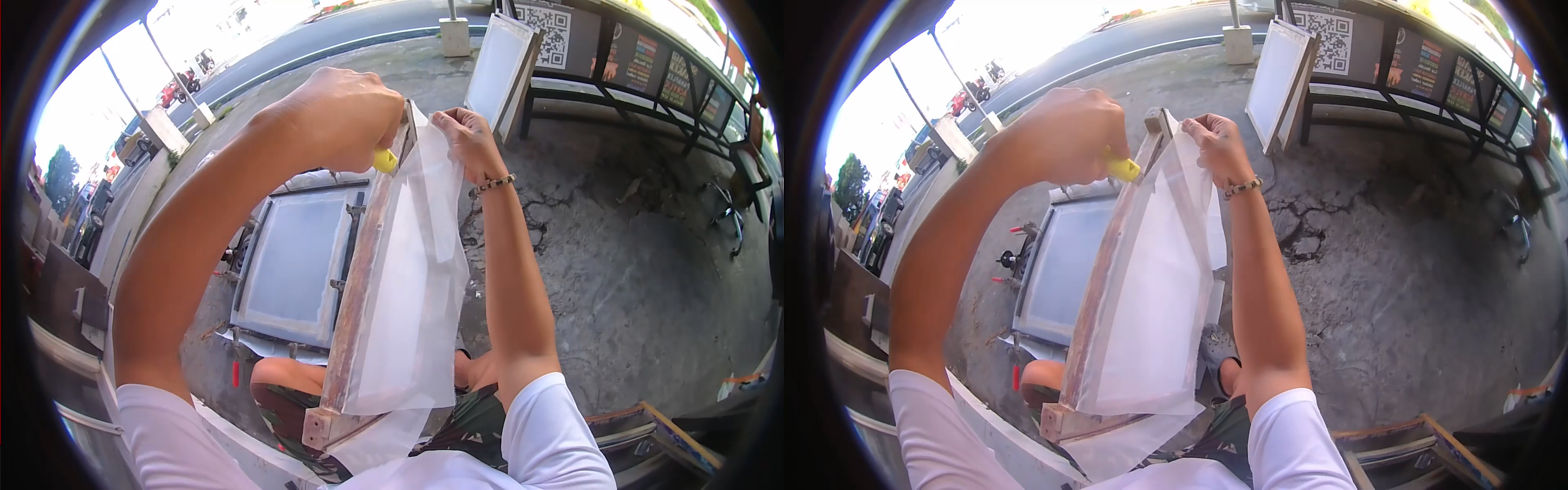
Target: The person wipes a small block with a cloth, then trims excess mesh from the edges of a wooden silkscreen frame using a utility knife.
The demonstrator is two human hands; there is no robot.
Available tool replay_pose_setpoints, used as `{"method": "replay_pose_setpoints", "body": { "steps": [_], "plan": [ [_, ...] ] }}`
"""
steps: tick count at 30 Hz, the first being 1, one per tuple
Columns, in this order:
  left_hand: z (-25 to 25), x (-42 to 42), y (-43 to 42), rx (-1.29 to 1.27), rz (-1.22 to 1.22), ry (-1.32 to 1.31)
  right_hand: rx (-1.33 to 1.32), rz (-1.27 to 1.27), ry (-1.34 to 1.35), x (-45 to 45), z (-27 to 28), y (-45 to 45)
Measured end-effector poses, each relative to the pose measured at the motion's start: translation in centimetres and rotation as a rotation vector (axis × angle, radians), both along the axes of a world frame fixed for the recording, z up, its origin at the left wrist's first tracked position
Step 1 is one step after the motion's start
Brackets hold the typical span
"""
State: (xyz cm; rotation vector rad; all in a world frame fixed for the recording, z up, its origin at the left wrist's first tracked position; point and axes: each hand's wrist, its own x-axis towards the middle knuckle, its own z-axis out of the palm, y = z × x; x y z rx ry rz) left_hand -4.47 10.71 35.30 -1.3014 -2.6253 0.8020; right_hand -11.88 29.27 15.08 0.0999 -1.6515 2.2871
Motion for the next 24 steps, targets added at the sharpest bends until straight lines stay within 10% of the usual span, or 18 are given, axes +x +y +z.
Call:
{"method": "replay_pose_setpoints", "body": {
  "steps": [24],
  "plan": [
    [1.7, 6.3, -5.0, 0.059, -0.071, -0.157, 0.247, -0.084, 0.004, 3.9, 3.6, 4.1]
  ]
}}
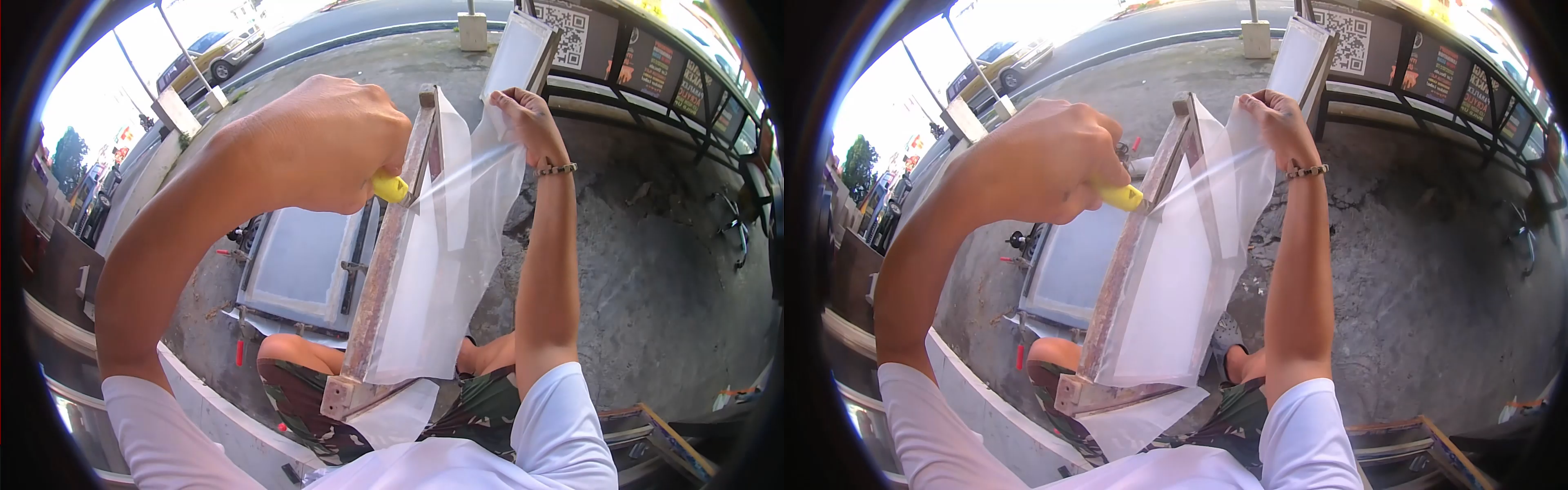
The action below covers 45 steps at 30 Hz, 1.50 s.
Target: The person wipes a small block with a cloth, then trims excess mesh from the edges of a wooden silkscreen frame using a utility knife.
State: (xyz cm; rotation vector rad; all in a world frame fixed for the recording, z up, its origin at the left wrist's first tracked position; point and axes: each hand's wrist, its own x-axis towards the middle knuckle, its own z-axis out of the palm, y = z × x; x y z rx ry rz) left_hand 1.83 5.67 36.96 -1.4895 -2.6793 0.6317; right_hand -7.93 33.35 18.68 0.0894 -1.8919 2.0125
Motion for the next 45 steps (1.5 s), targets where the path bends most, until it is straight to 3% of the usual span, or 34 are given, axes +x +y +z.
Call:
{"method": "replay_pose_setpoints", "body": {
  "steps": [7, 22, 30, 33, 37, 40, 41, 43, 45],
  "plan": [
    [0.0, 0.8, -1.2, 0.076, -0.056, -0.065, -0.014, -0.008, -0.014, 0.3, 0.3, 0.5],
    [1.2, 8.1, -4.4, -0.052, -0.2, -0.206, -0.023, 0.019, -0.012, 3.4, 1.1, 5.4],
    [2.4, 10.8, -4.4, -0.238, -0.167, -0.331, -0.036, 0.098, -0.043, 4.5, 0.7, 9.3],
    [2.6, 9.9, -4.0, -0.268, -0.125, -0.403, -0.109, -0.079, -0.01, 4.8, 0.4, 8.8],
    [3.3, 8.1, -2.9, -0.476, 0.023, -0.437, -0.099, -0.077, -0.019, 4.5, -0.6, 11.3],
    [3.8, 6.2, -4.7, 0.069, -0.185, -0.238, -0.012, -0.179, 0.093, 3.8, -1.2, 12.2],
    [3.4, 5.8, -5.1, 0.07, -0.192, -0.234, -0.01, -0.186, 0.097, 4.1, -1.6, 12.7],
    [2.4, 4.5, -6.6, 0.398, -0.113, -0.023, 0.026, -0.189, -0.057, 4.9, -1.6, 13.3],
    [1.0, 2.8, -8.1, 0.464, -0.028, 0.006, -0.017, -0.252, 0.053, 4.6, -2.5, 12.5]
  ]
}}
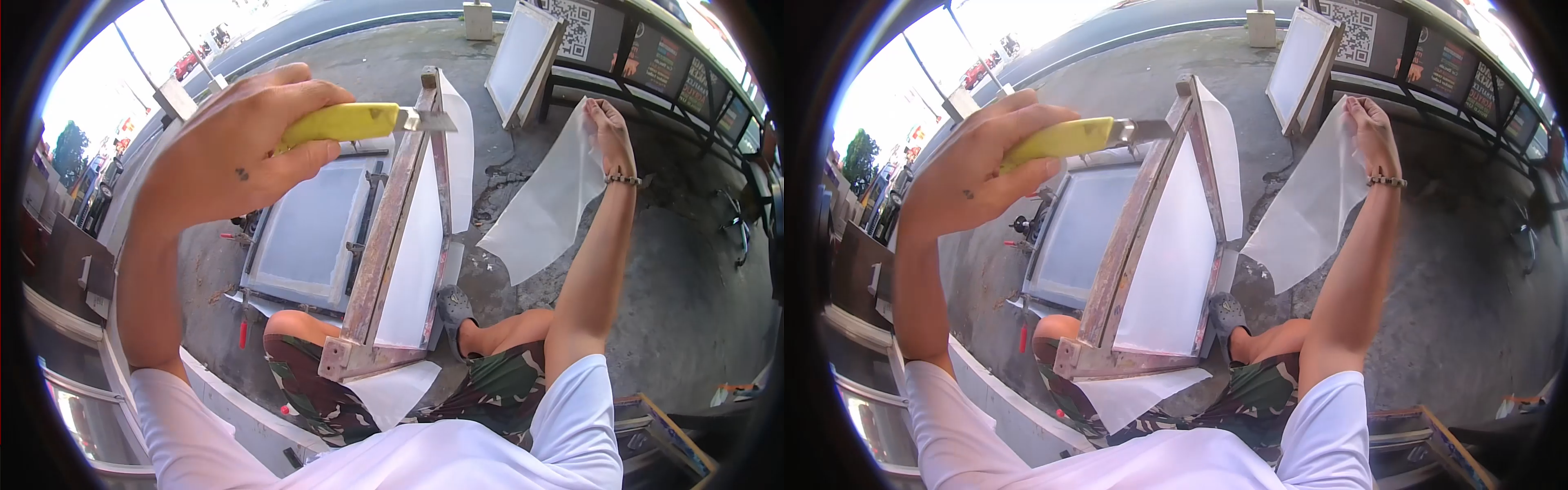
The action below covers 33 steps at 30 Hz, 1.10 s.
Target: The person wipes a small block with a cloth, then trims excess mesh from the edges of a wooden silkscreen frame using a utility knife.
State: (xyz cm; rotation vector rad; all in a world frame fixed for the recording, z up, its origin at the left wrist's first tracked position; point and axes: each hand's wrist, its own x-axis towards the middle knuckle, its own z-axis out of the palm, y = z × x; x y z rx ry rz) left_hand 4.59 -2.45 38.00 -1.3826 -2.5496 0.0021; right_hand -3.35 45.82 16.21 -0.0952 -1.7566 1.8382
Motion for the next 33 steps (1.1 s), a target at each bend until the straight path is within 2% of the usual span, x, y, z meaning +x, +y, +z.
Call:
{"method": "replay_pose_setpoints", "body": {
  "steps": [1, 2, 4, 6, 7, 8, 10, 12, 14, 16, 17, 19, 20, 22, 23, 24, 25, 26, 27, 28, 30, 32, 33],
  "plan": [
    [-1.0, -0.4, -0.3, 0.082, 0.056, 0.024, 0.068, 0.003, -0.072, 0.1, -0.3, 0.1],
    [-2.1, -0.6, -0.5, 0.198, 0.125, -0.093, 0.138, 0.004, -0.144, 0.2, -0.7, 0.0],
    [-4.8, -1.3, -1.2, 0.431, 0.232, -0.26, 0.067, 0.024, -0.157, 0.0, -2.6, -1.9],
    [-8.5, -3.3, -2.5, 0.636, 0.3, -0.389, 0.104, 0.043, -0.251, -1.0, -6.2, -3.3],
    [-10.6, -4.8, -3.4, 0.723, 0.327, -0.474, 0.204, 0.056, -0.277, -1.7, -9.2, -3.2],
    [-12.7, -5.9, -4.0, 0.757, 0.324, -0.486, 0.17, 0.085, -0.391, -1.0, -10.6, -4.5],
    [-16.9, -7.4, -4.7, 0.862, 0.345, -0.555, 0.459, -0.08, -0.435, -0.1, -15.1, -5.4],
    [-20.4, -7.6, -4.6, 1.032, 0.359, -0.7, 0.656, -0.13, -0.511, 1.2, -18.8, -4.9],
    [-23.7, -6.6, -4.6, 1.133, 0.331, -0.811, 0.624, -0.186, -0.551, 2.6, -19.4, -4.1],
    [-26.1, -5.5, -4.7, 1.416, 0.375, -1.052, 0.602, -0.24, -0.601, 3.4, -19.0, -3.6],
    [-26.9, -5.6, -4.4, 1.432, 0.372, -1.076, 0.66, -0.279, -0.568, 3.4, -18.9, -3.5],
    [-26.3, -4.5, -5.4, 1.246, 0.313, -1.028, 0.735, -0.288, -0.531, 3.3, -18.7, -4.3],
    [-25.7, -4.4, -6.0, 1.254, 0.328, -1.023, 0.739, -0.273, -0.53, 2.7, -18.3, -4.6],
    [-25.0, -3.2, -6.3, 1.326, 0.16, -1.253, 0.75, -0.145, -0.523, 2.3, -17.4, -5.6],
    [-24.8, -2.1, -6.2, 1.335, 0.206, -1.266, 0.764, -0.161, -0.6, 2.8, -14.7, -7.8],
    [-24.1, -1.5, -5.6, 1.388, 0.047, -1.397, 0.773, -0.148, -0.587, 2.6, -13.3, -9.1],
    [-23.3, -1.1, -5.3, 1.435, -0.131, -1.512, 0.792, -0.143, -0.512, 2.1, -12.4, -9.9],
    [-22.8, -0.3, -5.2, 1.453, -0.113, -1.505, 0.805, -0.141, -0.438, 2.0, -11.8, -10.8],
    [-22.1, 0.3, -5.0, 1.395, -0.196, -1.601, 0.809, -0.126, -0.434, 1.9, -10.4, -12.1],
    [-21.6, 0.7, -5.0, 1.327, -0.282, -1.701, 0.797, -0.084, -0.378, 2.2, -9.0, -13.7],
    [-21.2, 1.5, -5.0, 1.293, -0.246, -1.757, 0.783, -0.049, -0.33, 3.5, -6.7, -16.4],
    [-21.2, 2.1, -4.7, 1.173, -0.31, -1.658, 0.545, 0.188, -0.318, 4.4, -4.8, -19.0],
    [-21.0, 2.6, -4.8, 1.11, -0.244, -1.707, 0.489, 0.237, -0.308, 4.7, -4.1, -20.0]
  ]
}}
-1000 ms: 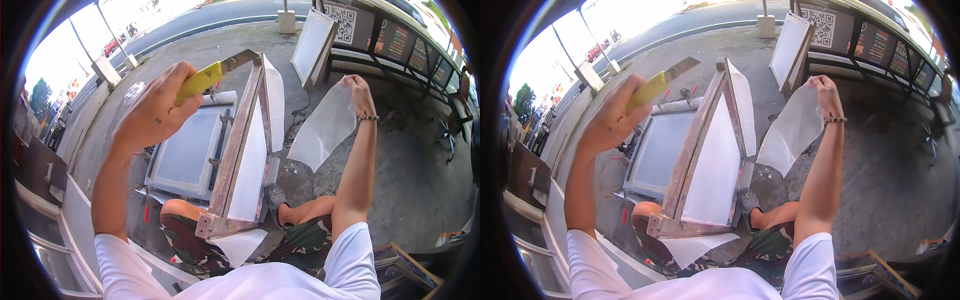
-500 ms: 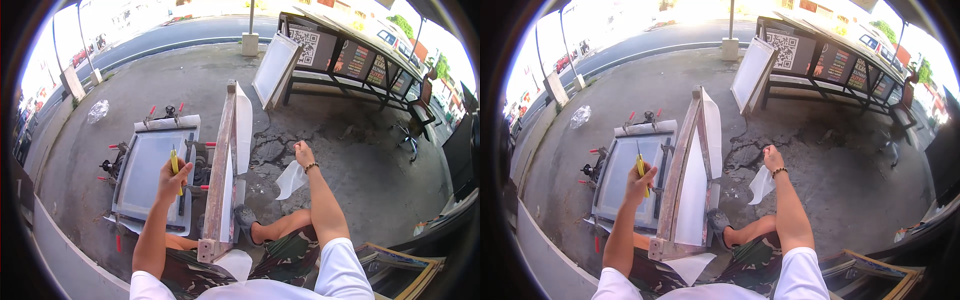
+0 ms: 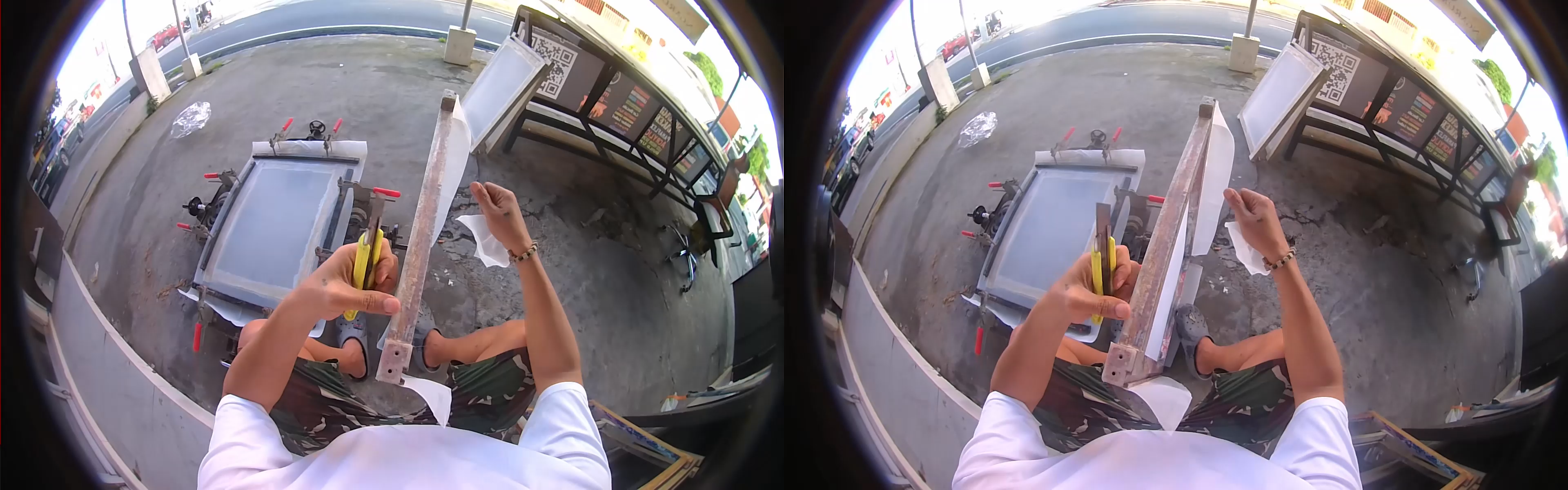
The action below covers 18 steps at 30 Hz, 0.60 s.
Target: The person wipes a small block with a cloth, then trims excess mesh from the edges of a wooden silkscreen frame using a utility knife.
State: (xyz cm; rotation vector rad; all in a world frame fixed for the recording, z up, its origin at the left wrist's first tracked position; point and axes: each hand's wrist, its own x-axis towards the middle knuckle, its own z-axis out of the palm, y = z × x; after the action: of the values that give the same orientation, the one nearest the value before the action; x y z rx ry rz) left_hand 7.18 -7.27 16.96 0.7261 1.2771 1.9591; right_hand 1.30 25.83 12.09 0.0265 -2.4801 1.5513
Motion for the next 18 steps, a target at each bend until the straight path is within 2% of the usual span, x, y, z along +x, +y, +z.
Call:
{"method": "replay_pose_setpoints", "body": {
  "steps": [3, 4, 5, 8, 9, 11, 13, 16, 17, 18],
  "plan": [
    [1.2, 1.0, -0.2, -0.049, -0.11, 0.031, -0.064, 0.084, 0.127, 0.1, -0.3, -1.7],
    [1.2, 1.1, -0.1, -0.055, -0.088, 0.054, 0.031, 0.099, 0.051, 0.6, 0.6, -1.9],
    [1.0, 1.1, 0.1, -0.058, -0.101, 0.061, 0.036, 0.071, 0.086, 0.4, -0.1, -2.0],
    [0.3, 1.5, 0.8, -0.007, 0.179, 0.107, 0.115, 0.048, 0.151, -0.4, -2.1, -0.7],
    [0.3, 1.7, 0.9, -0.016, 0.157, 0.103, 0.128, 0.035, 0.128, -0.4, -2.5, -0.2],
    [0.3, 1.7, 0.6, -0.077, 0.328, 0.079, 0.134, 0.001, 0.099, -0.7, -3.0, 0.8],
    [0.4, 1.4, 0.2, -0.053, 0.329, 0.148, 0.244, -0.039, 0.237, -0.8, -3.6, 1.7],
    [1.2, 2.1, 0.0, -0.038, 0.405, 0.036, 0.271, -0.138, 0.22, -0.1, -2.1, 2.1],
    [1.5, 1.9, -0.5, -0.034, 0.367, 0.088, 0.232, -0.115, 0.291, 0.0, -1.8, 2.2],
    [1.7, 1.8, -1.1, -0.024, 0.334, 0.146, 0.214, -0.064, 0.249, 0.7, -1.0, 2.2]
  ]
}}
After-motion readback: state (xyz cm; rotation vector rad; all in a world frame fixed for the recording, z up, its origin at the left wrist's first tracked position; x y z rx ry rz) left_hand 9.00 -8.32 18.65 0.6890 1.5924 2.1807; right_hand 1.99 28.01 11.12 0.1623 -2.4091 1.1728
